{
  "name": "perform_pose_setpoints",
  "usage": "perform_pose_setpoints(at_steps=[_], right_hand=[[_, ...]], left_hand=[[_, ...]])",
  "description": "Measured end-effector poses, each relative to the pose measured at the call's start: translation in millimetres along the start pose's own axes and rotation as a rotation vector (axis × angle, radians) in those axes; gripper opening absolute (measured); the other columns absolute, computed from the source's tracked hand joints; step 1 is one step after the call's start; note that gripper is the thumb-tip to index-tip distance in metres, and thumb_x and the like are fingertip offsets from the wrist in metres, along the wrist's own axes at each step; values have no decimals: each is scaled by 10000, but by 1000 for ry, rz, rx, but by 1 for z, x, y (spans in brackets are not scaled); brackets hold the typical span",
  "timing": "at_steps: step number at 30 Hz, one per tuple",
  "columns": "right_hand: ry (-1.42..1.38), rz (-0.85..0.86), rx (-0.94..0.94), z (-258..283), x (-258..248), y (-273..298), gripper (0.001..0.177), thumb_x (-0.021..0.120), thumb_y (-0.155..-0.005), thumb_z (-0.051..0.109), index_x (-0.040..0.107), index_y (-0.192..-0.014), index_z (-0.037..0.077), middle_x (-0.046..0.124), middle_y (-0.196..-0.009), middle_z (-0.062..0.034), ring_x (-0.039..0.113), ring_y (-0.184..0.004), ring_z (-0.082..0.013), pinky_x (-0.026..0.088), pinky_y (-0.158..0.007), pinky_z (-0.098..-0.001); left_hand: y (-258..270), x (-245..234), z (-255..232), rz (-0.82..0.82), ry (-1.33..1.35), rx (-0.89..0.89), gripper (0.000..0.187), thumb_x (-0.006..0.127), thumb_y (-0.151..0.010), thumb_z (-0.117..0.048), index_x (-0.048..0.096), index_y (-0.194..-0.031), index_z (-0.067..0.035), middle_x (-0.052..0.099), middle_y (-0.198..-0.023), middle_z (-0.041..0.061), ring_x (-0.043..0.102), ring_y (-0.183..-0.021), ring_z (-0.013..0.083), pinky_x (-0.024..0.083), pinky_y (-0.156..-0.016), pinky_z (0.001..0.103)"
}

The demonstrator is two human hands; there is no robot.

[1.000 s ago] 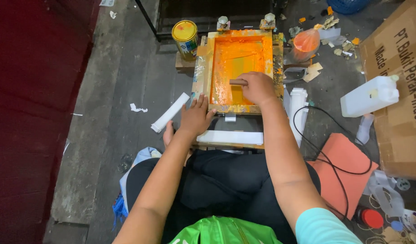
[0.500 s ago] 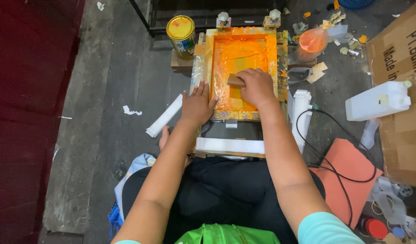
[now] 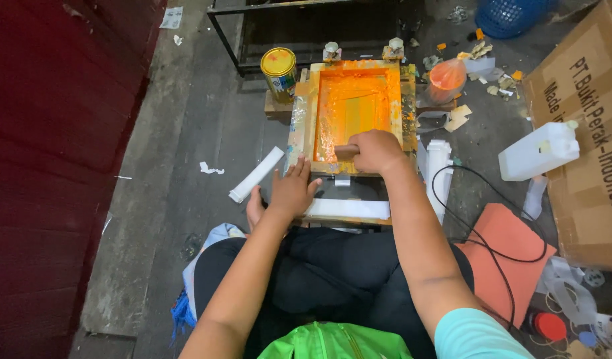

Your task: The person sits on the floor and aligns a white strip under a screen printing frame. They use a squeegee to spread orange ink across the screen, then lift the strip to reveal the printed result.

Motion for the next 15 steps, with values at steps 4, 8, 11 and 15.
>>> perform_pose_setpoints(at_steps=[4,8,11,15], right_hand=[[12,-133,-63,5,-19,5,122,614,-826,64,720,-841,123,563,-640,-33,613,-639,-287,543,-713,-446],[15,-332,-131,1,-37,2,112,585,-813,63,604,-755,157,519,-661,-7,577,-699,-276,530,-704,-440],[89,-497,-150,-11,-40,-8,114,610,-795,85,679,-840,166,604,-750,-16,663,-860,-302,563,-765,-452],[135,-638,-129,-25,-37,-19,194,645,-772,114,705,-921,224,637,-842,33,646,-936,-244,544,-809,-398]], left_hand=[[1,5,2,0,-12,1,699,216,-1081,-546,264,-1631,-117,238,-1703,79,351,-1519,285,145,-1227,618],[-12,6,3,-9,-41,-4,729,207,-1071,-587,289,-1622,-117,268,-1692,85,346,-1519,277,132,-1226,617],[-22,-1,3,-15,-20,-6,722,228,-1068,-570,296,-1619,-108,275,-1687,98,339,-1521,290,125,-1221,630],[-45,-7,5,-33,31,14,738,237,-1063,-569,290,-1616,-84,282,-1682,120,346,-1516,322,128,-1215,655]])
Point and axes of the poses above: each hand's wrist, its own y-axis away from the middle knuckle, its own x-axis out of the palm, z = x × y, the point moved 10 cm from there along -y, towards the middle knuckle
